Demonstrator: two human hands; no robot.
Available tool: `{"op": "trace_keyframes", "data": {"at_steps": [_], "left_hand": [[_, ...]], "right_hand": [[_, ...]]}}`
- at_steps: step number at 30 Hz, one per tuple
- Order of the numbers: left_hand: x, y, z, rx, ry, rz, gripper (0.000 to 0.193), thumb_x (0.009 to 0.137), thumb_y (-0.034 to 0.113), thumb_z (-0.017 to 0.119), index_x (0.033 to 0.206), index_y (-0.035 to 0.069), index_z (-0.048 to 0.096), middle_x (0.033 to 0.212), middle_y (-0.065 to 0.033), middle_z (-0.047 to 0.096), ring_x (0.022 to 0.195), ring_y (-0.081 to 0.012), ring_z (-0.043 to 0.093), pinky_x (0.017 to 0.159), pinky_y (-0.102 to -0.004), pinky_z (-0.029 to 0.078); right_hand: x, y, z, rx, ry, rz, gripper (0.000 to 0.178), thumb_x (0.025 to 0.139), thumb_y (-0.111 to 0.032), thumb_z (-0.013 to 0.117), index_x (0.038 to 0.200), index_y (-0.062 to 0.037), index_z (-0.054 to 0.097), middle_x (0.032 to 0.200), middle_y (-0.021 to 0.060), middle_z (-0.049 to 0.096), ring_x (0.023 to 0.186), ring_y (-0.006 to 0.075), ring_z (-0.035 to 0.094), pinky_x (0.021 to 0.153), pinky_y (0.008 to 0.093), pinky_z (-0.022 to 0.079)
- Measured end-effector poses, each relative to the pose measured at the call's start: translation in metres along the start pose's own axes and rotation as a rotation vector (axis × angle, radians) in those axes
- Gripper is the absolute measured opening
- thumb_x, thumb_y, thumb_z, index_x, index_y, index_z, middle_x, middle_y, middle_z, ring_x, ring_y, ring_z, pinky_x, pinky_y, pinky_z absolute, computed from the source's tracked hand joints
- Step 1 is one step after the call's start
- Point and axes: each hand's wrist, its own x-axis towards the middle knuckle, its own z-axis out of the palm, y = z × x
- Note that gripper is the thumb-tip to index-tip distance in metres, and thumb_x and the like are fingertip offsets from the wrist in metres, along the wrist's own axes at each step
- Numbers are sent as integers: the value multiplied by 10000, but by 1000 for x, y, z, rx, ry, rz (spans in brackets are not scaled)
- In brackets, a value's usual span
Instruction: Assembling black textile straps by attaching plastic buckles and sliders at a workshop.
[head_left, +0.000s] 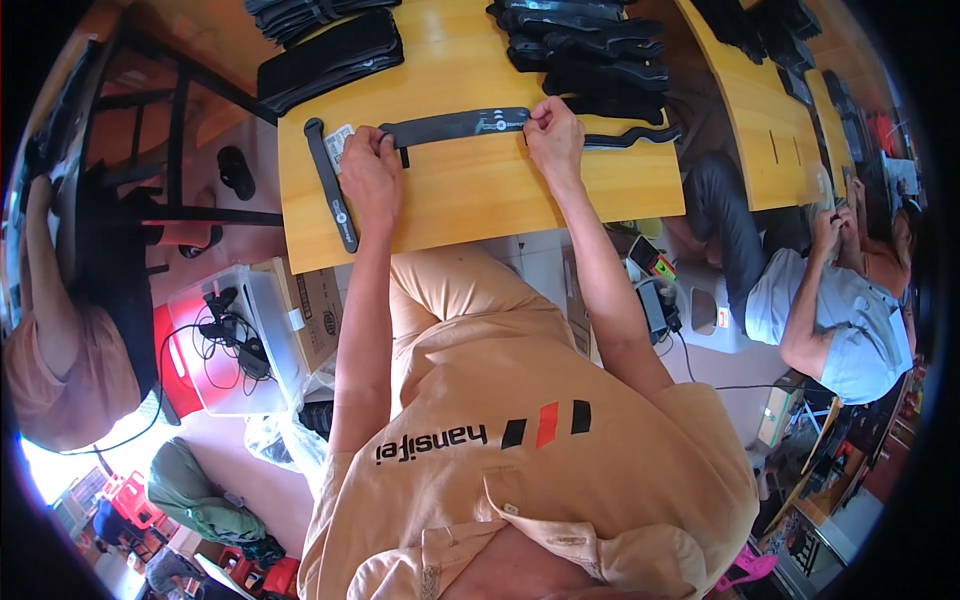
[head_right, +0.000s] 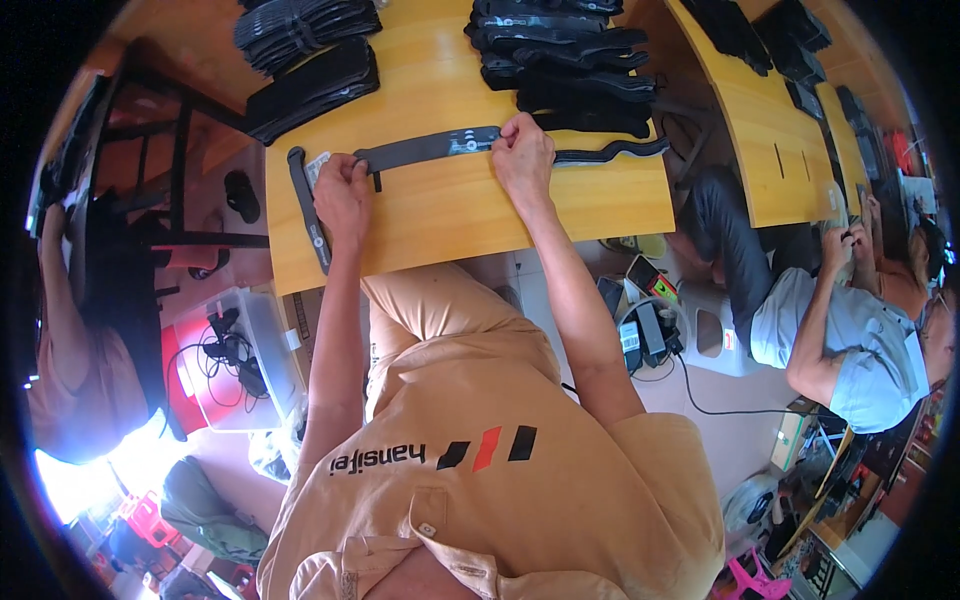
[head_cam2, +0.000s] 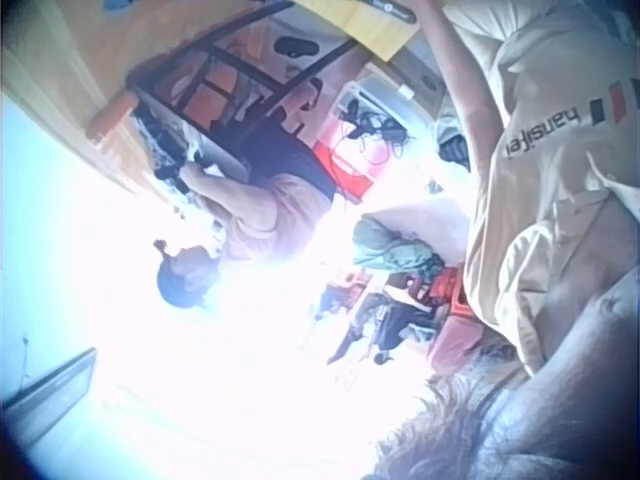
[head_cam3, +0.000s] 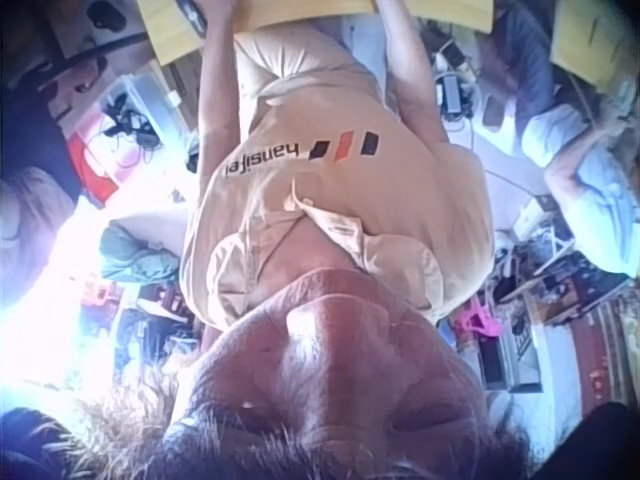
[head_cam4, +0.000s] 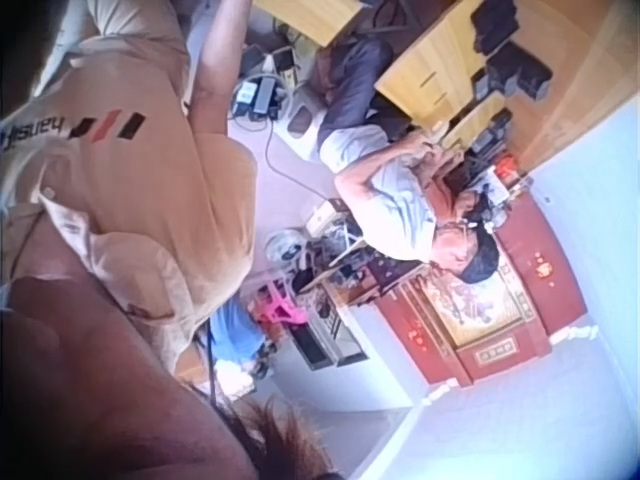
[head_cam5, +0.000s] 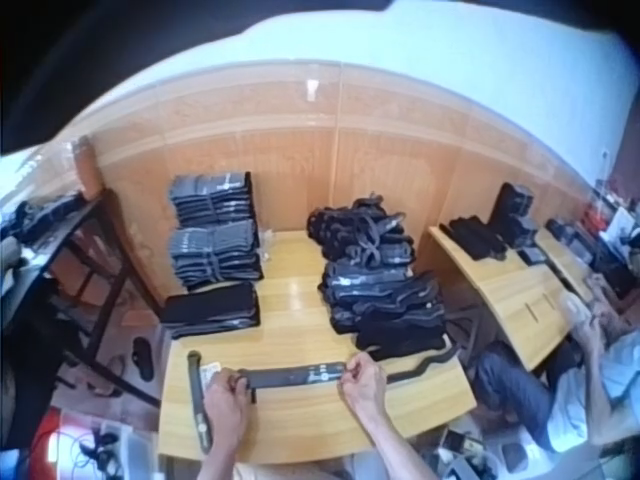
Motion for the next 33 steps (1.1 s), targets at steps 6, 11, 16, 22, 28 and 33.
{"op": "trace_keyframes", "data": {"at_steps": [6, 11, 16, 22, 28, 33], "left_hand": [[6, -1, -4, -13, -85, -105, 214, 781, 109, 648, 928, 12, 527, 810, -144, 595, 762, -335, 586, 643, -426, 449], [3, 4, -21, -81, -37, 7, 284, 798, 88, 621, 1042, -7, 510, 981, -200, 583, 864, -345, 580, 732, -415, 450], [-18, 21, -21, 0, -213, 313, 456, 846, 165, 579, 1245, -8, 441, 1190, -196, 523, 1093, -337, 508, 936, -423, 386], [-31, 4, 6, 301, -374, 567, 691, 887, 466, 461, 1385, 11, 312, 1477, -123, 245, 1370, -261, 211, 1096, -509, 125], [-31, 2, 7, 348, -378, 568, 740, 871, 518, 458, 1386, 8, 312, 1476, -119, 252, 1366, -252, 226, 1093, -496, 149], [-32, 0, 6, 347, -384, 570, 739, 876, 523, 447, 1389, 10, 307, 1481, -110, 246, 1366, -247, 227, 1093, -491, 152]], "right_hand": [[-1, -2, -1, -155, 5, -90, 58, 713, -20, 591, 761, -6, 562, 707, 166, 589, 697, 342, 594, 659, 430, 469], [-15, -15, -13, -272, 28, -151, 67, 759, -44, 592, 810, -6, 573, 855, 182, 587, 777, 355, 581, 693, 445, 467], [-45, -30, -3, -344, -104, -557, 377, 789, -107, 606, 1128, 37, 529, 1162, 192, 510, 1093, 334, 485, 895, 418, 409], [-61, -16, 16, -481, -292, -608, 664, 821, -271, 600, 1356, 25, 340, 1445, 179, 281, 1344, 292, 264, 1092, 451, 198], [-59, -17, 15, -514, -310, -610, 661, 846, -301, 570, 1363, 28, 322, 1447, 175, 279, 1344, 282, 268, 1090, 456, 194], [-60, -13, 18, -519, -310, -594, 653, 860, -322, 554, 1362, 27, 326, 1454, 175, 268, 1349, 278, 260, 1096, 456, 173]]}}
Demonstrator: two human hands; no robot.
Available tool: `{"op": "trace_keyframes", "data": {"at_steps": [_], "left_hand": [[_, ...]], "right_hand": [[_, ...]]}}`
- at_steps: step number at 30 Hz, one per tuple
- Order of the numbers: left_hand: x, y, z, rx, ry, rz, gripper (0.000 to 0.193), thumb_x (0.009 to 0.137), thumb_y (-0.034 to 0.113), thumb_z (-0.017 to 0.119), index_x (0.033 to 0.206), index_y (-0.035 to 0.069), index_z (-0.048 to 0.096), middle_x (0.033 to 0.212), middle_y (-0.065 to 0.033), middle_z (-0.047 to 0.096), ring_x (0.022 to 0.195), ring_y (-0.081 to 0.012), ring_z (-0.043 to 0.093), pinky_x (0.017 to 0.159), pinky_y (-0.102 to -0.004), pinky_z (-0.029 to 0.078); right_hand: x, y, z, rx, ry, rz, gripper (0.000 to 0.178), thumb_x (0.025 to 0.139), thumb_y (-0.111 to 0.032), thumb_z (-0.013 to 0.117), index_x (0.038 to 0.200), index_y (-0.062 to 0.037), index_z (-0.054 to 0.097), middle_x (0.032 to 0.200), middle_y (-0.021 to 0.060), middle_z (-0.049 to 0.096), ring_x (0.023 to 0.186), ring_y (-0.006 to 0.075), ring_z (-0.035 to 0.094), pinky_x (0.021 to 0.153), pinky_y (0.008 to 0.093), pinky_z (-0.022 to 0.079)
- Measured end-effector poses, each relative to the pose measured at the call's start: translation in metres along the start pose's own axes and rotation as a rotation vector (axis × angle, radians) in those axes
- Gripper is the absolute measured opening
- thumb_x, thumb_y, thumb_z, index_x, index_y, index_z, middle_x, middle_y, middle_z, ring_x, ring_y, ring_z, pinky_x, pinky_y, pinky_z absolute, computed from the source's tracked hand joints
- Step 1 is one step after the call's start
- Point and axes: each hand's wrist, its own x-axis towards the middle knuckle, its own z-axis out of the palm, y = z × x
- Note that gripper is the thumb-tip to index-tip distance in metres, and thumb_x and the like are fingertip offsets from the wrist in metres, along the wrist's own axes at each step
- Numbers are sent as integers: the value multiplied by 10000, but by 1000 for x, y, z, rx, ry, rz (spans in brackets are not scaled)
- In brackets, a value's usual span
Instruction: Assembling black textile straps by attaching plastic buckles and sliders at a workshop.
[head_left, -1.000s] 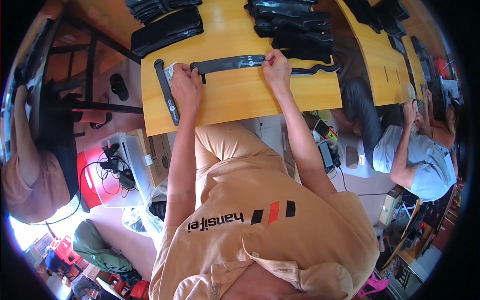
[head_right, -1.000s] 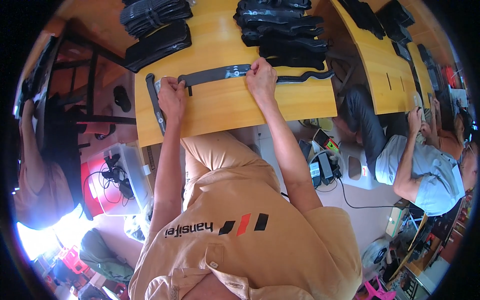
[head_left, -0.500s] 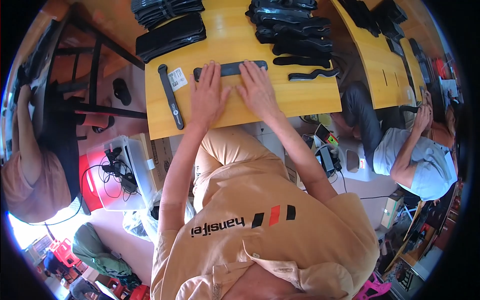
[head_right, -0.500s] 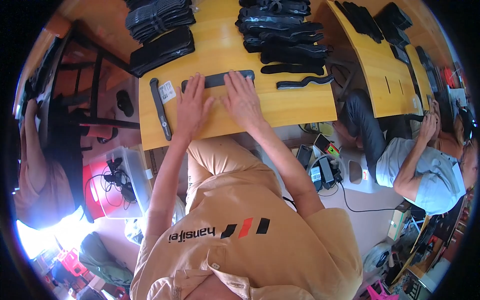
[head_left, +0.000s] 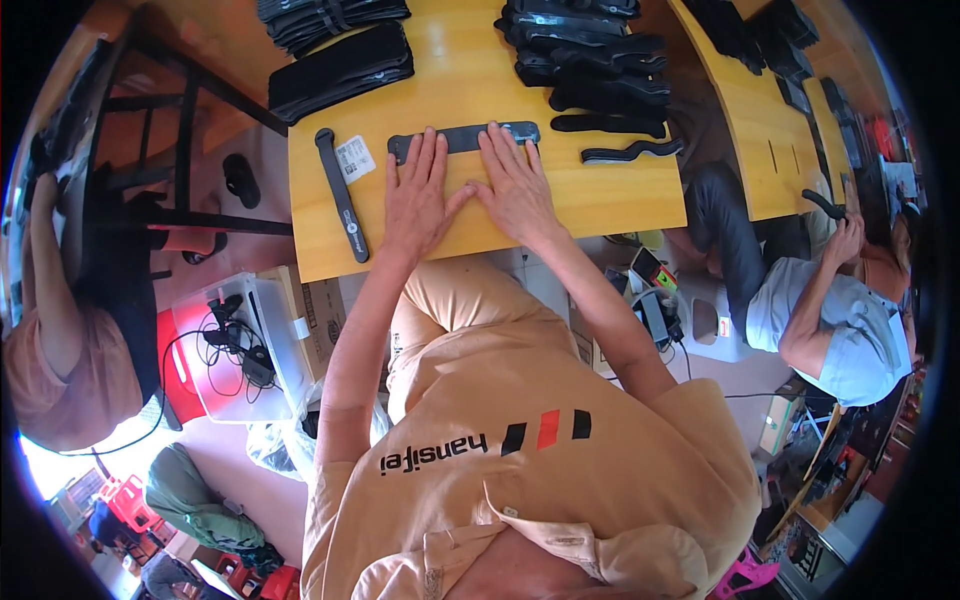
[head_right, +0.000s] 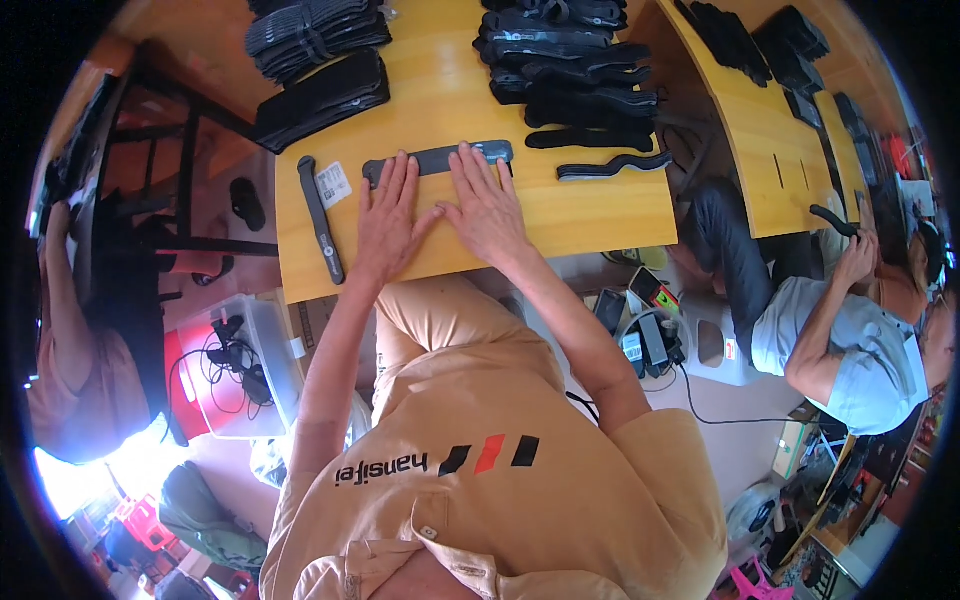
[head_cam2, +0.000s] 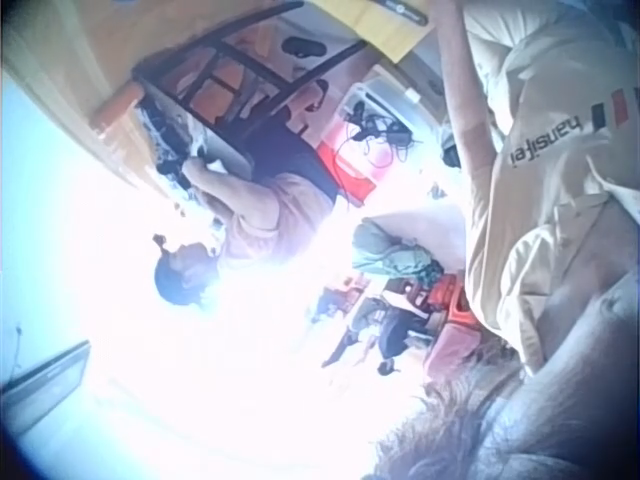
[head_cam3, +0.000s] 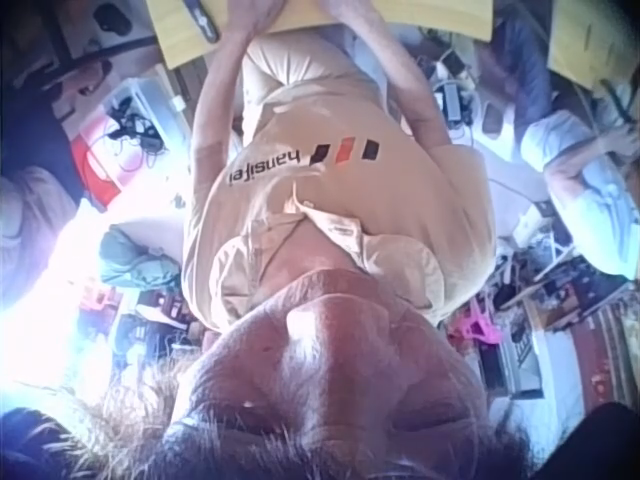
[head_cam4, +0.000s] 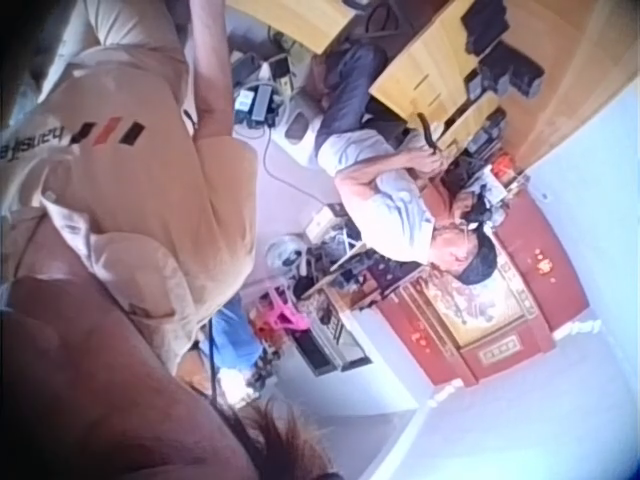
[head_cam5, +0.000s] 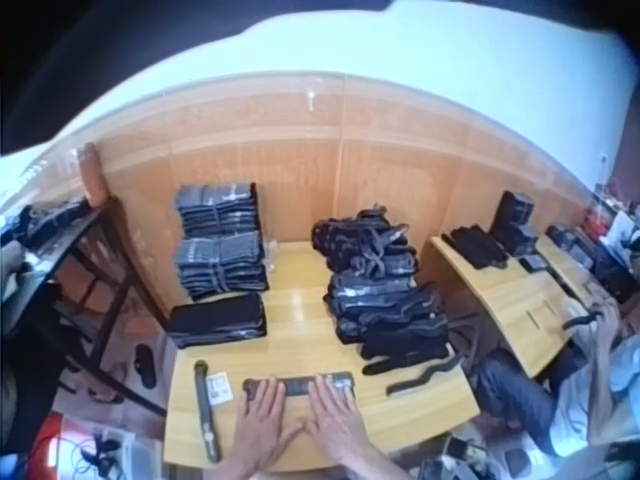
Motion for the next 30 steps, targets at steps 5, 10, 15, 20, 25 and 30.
{"op": "trace_keyframes", "data": {"at_steps": [5, 10, 15, 20, 25, 30], "left_hand": [[-1, -2, 3, -23, -18, -16, 729, 879, 510, 460, 1423, 67, 260, 1500, -143, 164, 1384, -302, 149, 1103, -483, 116], [-1, 1, 0, -2, -11, -79, 707, 864, 501, 495, 1420, 117, 288, 1480, -222, 150, 1364, -396, 138, 1093, -502, 123], [-2, 2, -2, -12, 48, -52, 700, 846, 493, 525, 1393, 101, 334, 1462, -248, 172, 1340, -412, 183, 1073, -528, 156], [-8, -2, -27, -293, 227, -116, 651, 834, 369, 592, 1349, 42, 363, 1406, -253, 256, 1302, -404, 248, 1058, -478, 222], [-46, -17, -59, -217, 419, -380, 571, 795, 245, 647, 1247, -20, 420, 1228, -247, 430, 1149, -400, 413, 938, -434, 364], [-70, -39, -57, -100, 168, -699, 477, 758, 219, 654, 1119, -39, 478, 992, -236, 544, 883, -398, 539, 726, -462, 439]], "right_hand": [[-2, 6, -1, -53, 26, 130, 650, 871, -350, 533, 1365, 21, 329, 1459, 177, 259, 1353, 276, 255, 1101, 463, 147], [-8, 11, -1, -173, 167, 174, 556, 871, -319, 528, 1295, 31, 441, 1388, 194, 380, 1313, 308, 317, 1088, 494, 154], [-15, 16, -11, -89, 318, 230, 344, 849, -208, 539, 1101, 22, 577, 1184, 171, 535, 1192, 313, 422, 1070, 506, 187], [-15, 20, -15, 127, 498, 255, 164, 814, -110, 559, 943, -29, 621, 949, 118, 575, 1042, 297, 481, 1017, 481, 263], [-19, 14, -26, 124, 521, 155, 140, 771, -7, 581, 897, -37, 636, 843, 83, 568, 873, 278, 492, 797, 386, 356], [-16, 14, -20, 191, 485, 101, 162, 745, 19, 579, 887, -37, 636, 810, 86, 558, 852, 282, 494, 772, 372, 378]]}}
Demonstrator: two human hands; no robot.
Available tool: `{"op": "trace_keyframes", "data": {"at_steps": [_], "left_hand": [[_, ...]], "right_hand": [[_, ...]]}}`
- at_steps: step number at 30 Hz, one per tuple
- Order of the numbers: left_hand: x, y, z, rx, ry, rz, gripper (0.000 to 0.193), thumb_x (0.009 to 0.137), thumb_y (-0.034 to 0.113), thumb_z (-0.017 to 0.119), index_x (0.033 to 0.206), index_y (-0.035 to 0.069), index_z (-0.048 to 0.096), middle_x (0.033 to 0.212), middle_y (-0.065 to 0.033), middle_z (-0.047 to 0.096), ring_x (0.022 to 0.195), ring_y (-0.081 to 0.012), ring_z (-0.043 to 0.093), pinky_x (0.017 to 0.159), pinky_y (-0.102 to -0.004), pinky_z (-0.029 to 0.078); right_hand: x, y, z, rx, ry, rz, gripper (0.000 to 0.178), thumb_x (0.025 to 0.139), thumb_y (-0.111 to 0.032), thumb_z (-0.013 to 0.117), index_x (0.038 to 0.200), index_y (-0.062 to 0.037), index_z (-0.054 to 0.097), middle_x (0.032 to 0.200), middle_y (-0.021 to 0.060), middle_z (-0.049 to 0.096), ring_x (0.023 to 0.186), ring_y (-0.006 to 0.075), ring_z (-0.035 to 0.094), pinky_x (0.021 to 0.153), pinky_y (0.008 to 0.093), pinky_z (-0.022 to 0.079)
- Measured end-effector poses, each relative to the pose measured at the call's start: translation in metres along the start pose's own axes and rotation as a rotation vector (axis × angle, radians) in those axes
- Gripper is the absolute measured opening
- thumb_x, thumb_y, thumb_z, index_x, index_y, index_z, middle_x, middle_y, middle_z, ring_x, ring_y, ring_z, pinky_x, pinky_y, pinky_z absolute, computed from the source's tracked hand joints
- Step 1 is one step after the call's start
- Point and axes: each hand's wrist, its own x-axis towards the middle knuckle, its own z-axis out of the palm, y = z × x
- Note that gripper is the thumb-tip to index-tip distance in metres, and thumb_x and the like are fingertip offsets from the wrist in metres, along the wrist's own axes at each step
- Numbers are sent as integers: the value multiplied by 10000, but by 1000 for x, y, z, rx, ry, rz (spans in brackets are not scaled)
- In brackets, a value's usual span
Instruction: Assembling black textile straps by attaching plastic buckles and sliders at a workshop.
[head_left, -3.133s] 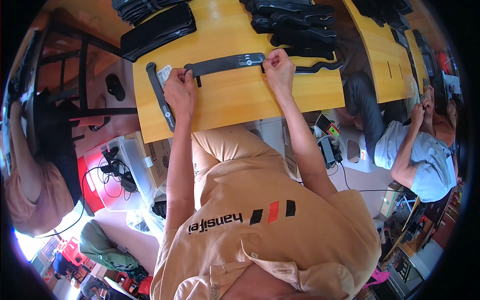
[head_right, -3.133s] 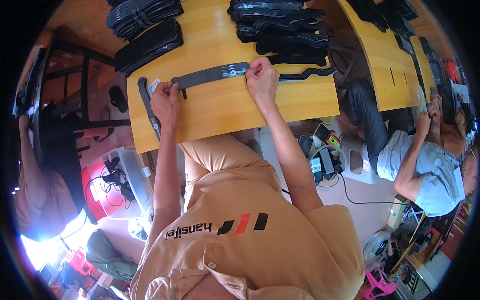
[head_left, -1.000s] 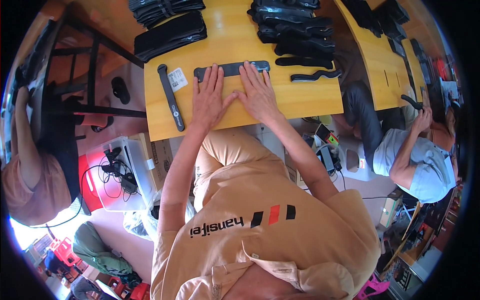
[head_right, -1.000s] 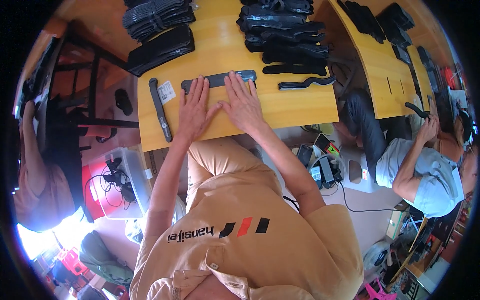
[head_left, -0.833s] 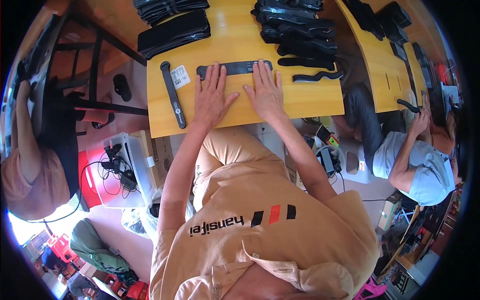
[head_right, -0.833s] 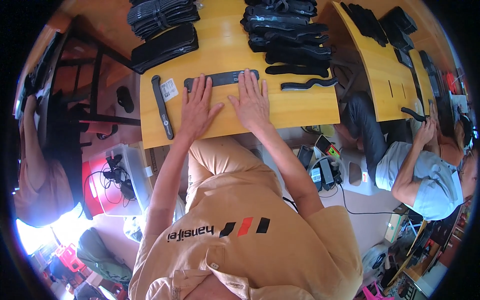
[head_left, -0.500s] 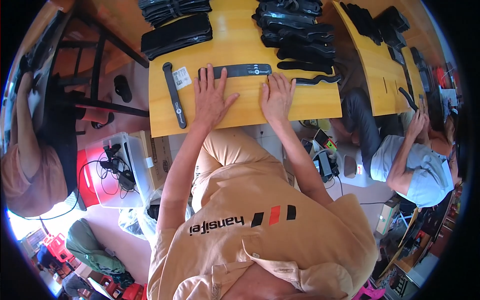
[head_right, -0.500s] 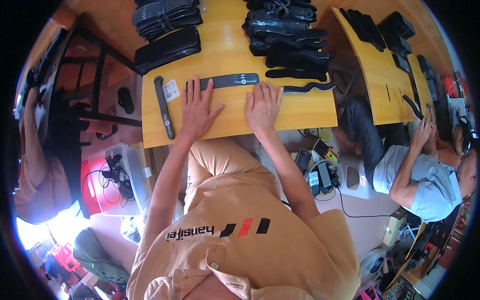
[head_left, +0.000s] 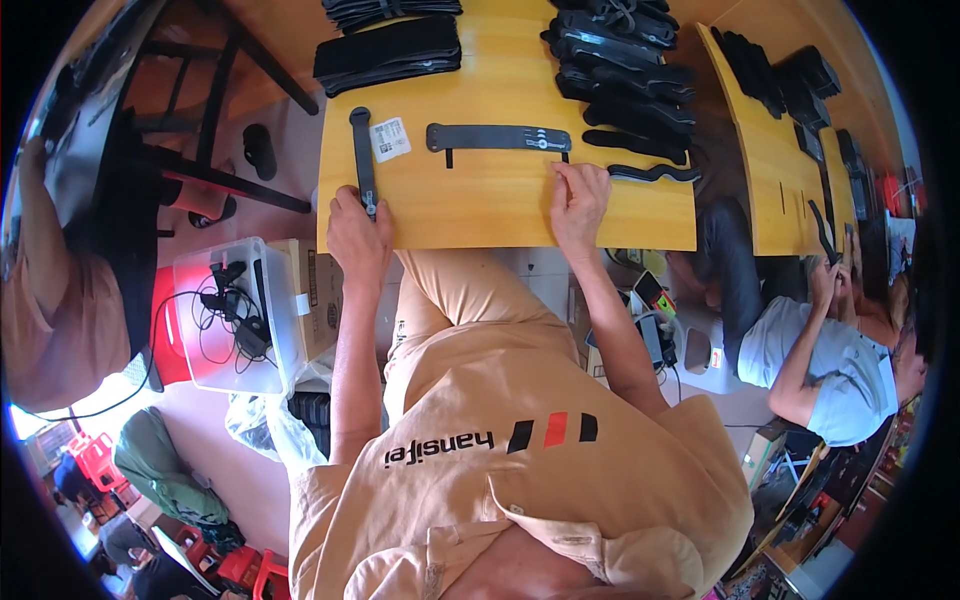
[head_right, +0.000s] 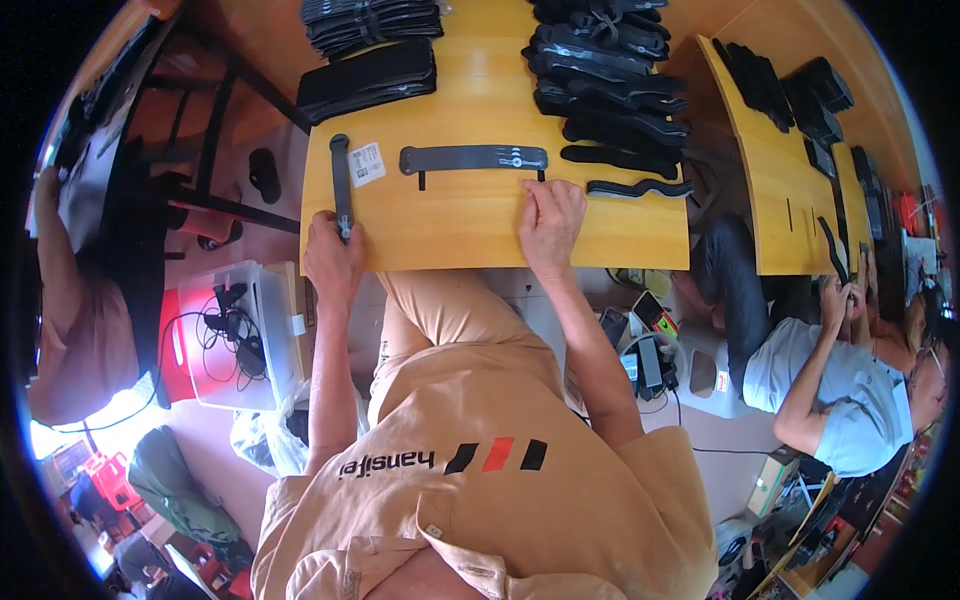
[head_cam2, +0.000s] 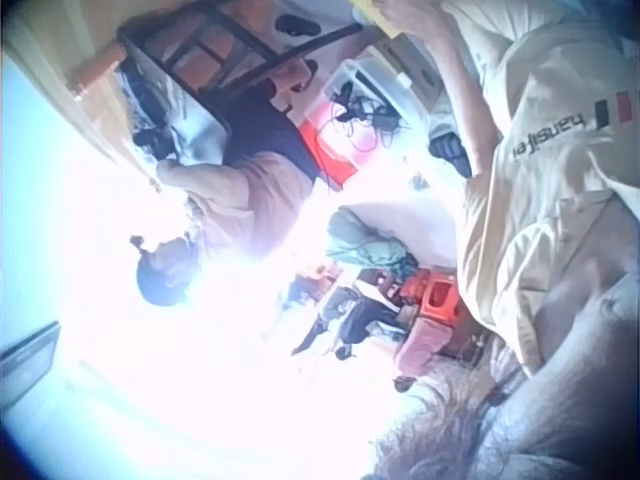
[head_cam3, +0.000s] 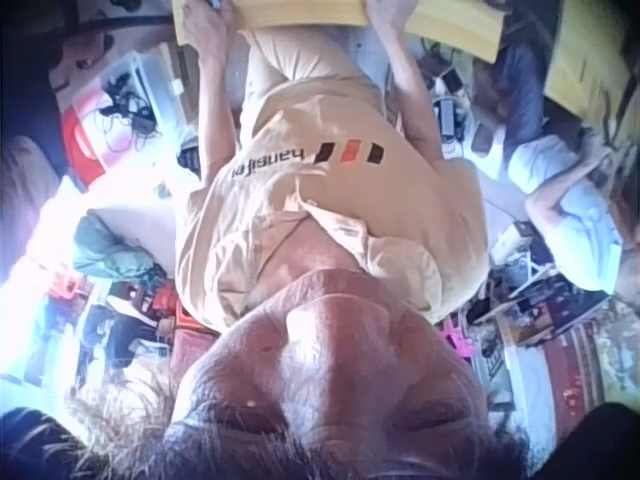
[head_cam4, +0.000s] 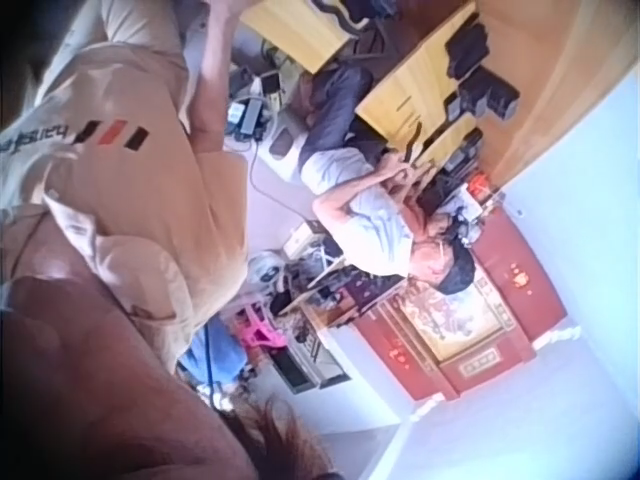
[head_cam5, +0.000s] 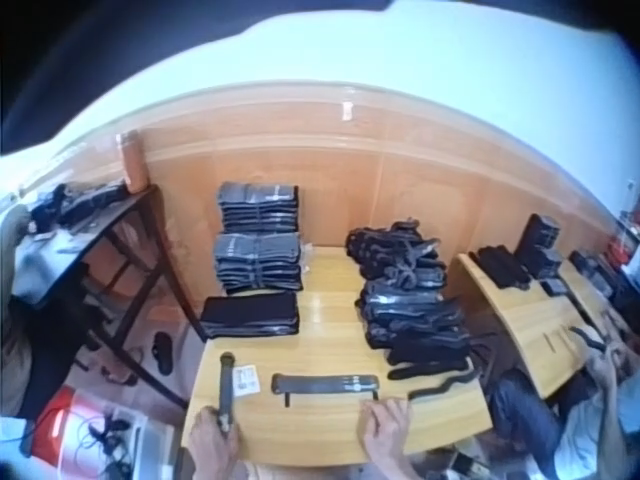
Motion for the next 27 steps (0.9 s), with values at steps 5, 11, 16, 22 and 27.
{"op": "trace_keyframes", "data": {"at_steps": [5, 11, 16, 22, 27], "left_hand": [[13, -29, 3, -190, -88, -215, 274, 778, 161, 600, 965, -34, 552, 712, -116, 587, 643, -291, 571, 607, -399, 448], [-15, -3, -18, -1030, -215, -433, 169, 870, 198, 555, 872, 29, 550, 678, 32, 469, 601, -41, 413, 508, -219, 339], [-47, 36, -10, -1179, -227, -464, 322, 954, 352, 423, 854, 54, 497, 689, 9, 481, 586, -67, 417, 519, -220, 344], [-59, 41, -8, -1377, -384, -554, 358, 968, 375, 354, 884, 62, 507, 746, -19, 518, 625, -75, 472, 546, -223, 388], [-53, 41, -21, -1577, -626, -478, 270, 954, 277, 441, 1021, 45, 562, 824, -17, 579, 694, -73, 559, 578, -213, 449]], "right_hand": [[-3, -8, -2, 61, -6, 6, 150, 735, 27, 577, 858, -33, 636, 806, 95, 565, 840, 287, 503, 747, 373, 393], [-28, -68, -5, 436, -345, 57, 210, 752, 0, 604, 961, -10, 618, 877, 133, 565, 852, 319, 541, 735, 376, 452], [-22, -120, -15, 662, -545, -13, 385, 699, -31, 715, 1064, -5, 593, 960, 142, 554, 866, 289, 581, 729, 327, 492], [-28, -112, -16, 665, -581, -155, 318, 728, -72, 713, 1016, 8, 602, 948, 131, 562, 804, 268, 603, 668, 334, 501], [-18, -108, -23, 785, -506, 89, 213, 754, -8, 684, 958, 31, 637, 947, 114, 582, 771, 204, 635, 673, 281, 541]]}}
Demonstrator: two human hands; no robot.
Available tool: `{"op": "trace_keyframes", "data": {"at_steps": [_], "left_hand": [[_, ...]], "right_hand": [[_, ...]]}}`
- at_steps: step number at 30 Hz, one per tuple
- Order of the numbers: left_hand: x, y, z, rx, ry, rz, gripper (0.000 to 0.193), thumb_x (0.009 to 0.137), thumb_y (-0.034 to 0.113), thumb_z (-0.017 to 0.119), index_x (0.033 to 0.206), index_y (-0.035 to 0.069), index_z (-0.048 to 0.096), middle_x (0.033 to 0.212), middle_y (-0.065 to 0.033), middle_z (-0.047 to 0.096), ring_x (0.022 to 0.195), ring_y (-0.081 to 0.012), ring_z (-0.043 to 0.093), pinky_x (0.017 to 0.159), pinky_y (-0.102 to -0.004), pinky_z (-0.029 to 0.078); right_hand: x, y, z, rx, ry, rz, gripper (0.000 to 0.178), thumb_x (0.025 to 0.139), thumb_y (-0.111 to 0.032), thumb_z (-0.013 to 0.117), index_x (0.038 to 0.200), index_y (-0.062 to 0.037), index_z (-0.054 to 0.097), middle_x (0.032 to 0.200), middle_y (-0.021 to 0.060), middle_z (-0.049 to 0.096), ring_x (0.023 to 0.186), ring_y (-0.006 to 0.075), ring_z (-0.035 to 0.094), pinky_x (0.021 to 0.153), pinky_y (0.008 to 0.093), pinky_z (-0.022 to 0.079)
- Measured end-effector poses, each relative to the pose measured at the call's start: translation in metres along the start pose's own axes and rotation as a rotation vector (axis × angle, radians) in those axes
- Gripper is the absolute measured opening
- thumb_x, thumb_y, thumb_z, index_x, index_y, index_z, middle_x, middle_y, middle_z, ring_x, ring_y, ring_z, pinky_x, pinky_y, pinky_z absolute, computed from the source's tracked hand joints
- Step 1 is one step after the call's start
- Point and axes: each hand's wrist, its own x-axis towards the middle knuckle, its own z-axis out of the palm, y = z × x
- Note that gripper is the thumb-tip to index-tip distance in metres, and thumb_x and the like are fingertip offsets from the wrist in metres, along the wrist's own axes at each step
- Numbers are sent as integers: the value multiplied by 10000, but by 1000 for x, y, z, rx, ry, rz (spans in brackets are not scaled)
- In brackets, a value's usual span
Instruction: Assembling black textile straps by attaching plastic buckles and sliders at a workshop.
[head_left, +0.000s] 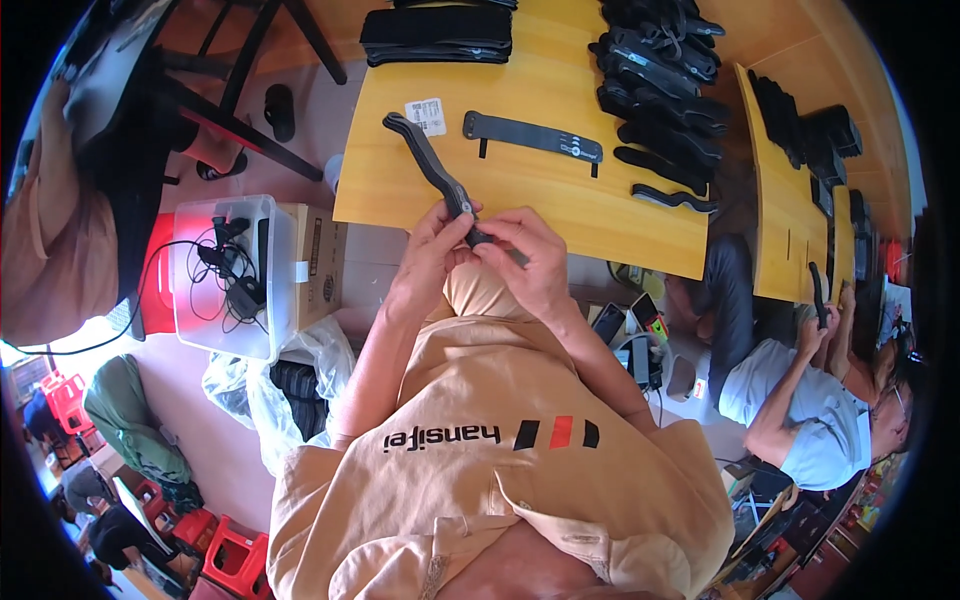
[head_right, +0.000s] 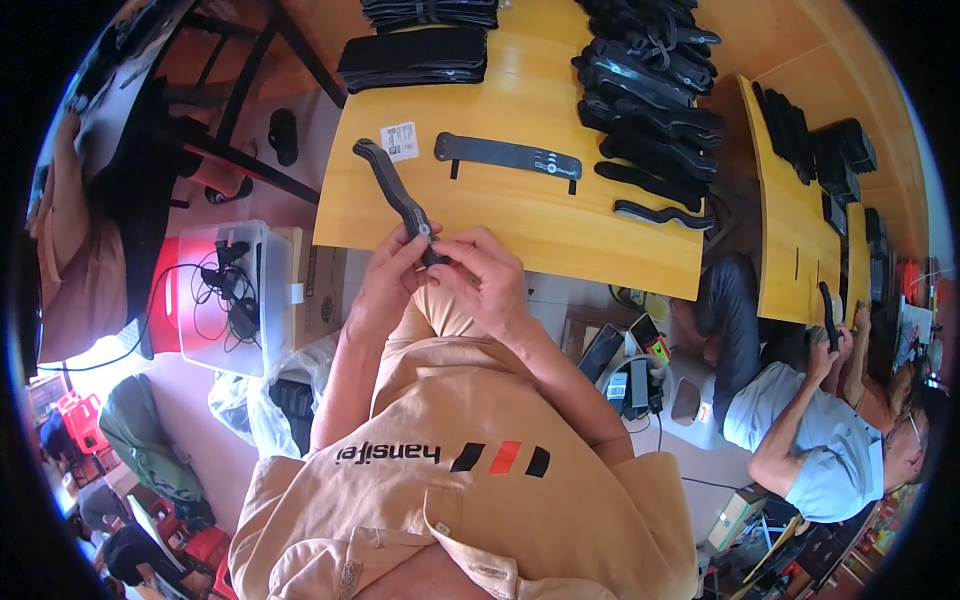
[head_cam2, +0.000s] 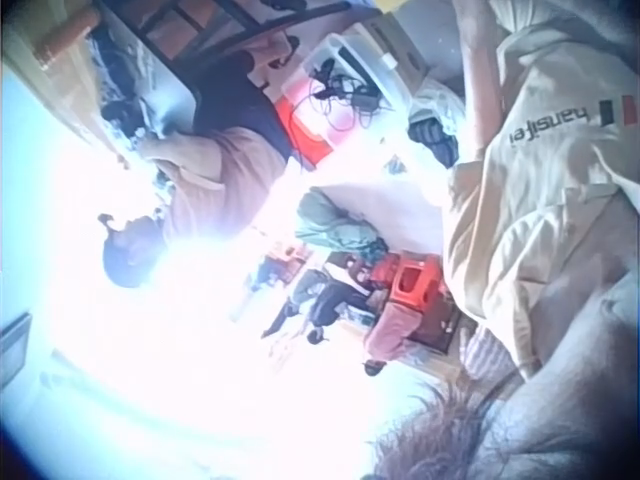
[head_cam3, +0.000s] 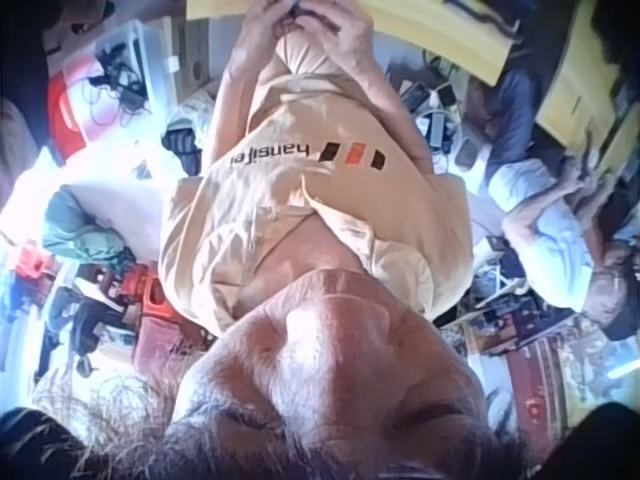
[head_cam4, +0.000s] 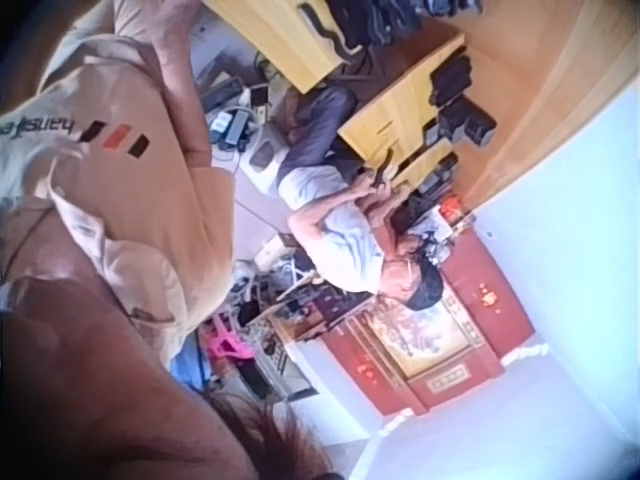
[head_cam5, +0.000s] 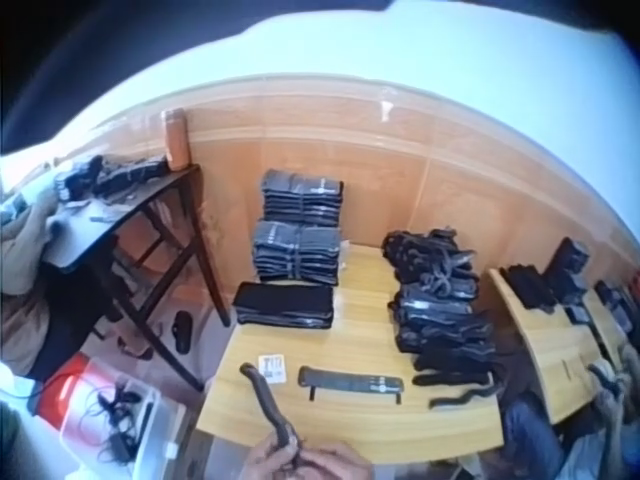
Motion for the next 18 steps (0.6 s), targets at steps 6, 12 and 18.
{"op": "trace_keyframes", "data": {"at_steps": [6, 12, 18], "left_hand": [[-3, 4, 2, -44, -25, 108, 231, 900, 138, 562, 1076, -10, 541, 874, -40, 602, 786, -116, 635, 693, -242, 560], [-5, 7, 10, 44, 50, 133, 231, 878, 108, 589, 1062, -23, 538, 872, -48, 602, 751, -121, 637, 639, -242, 571], [-7, 7, 11, 117, 53, 155, 301, 833, 108, 656, 1055, -44, 520, 871, -60, 571, 737, -116, 614, 608, -224, 554]], "right_hand": [[6, -3, -16, 237, -14, 103, 161, 796, 28, 622, 952, 25, 659, 939, 115, 593, 762, 174, 637, 658, 236, 537], [12, -20, -23, -99, -67, -63, 144, 754, 44, 637, 896, 22, 654, 840, 114, 620, 685, 201, 634, 593, 262, 514], [17, -23, -30, -189, -163, -104, 114, 736, 47, 643, 848, 28, 650, 800, 119, 632, 670, 224, 629, 600, 276, 501]]}}
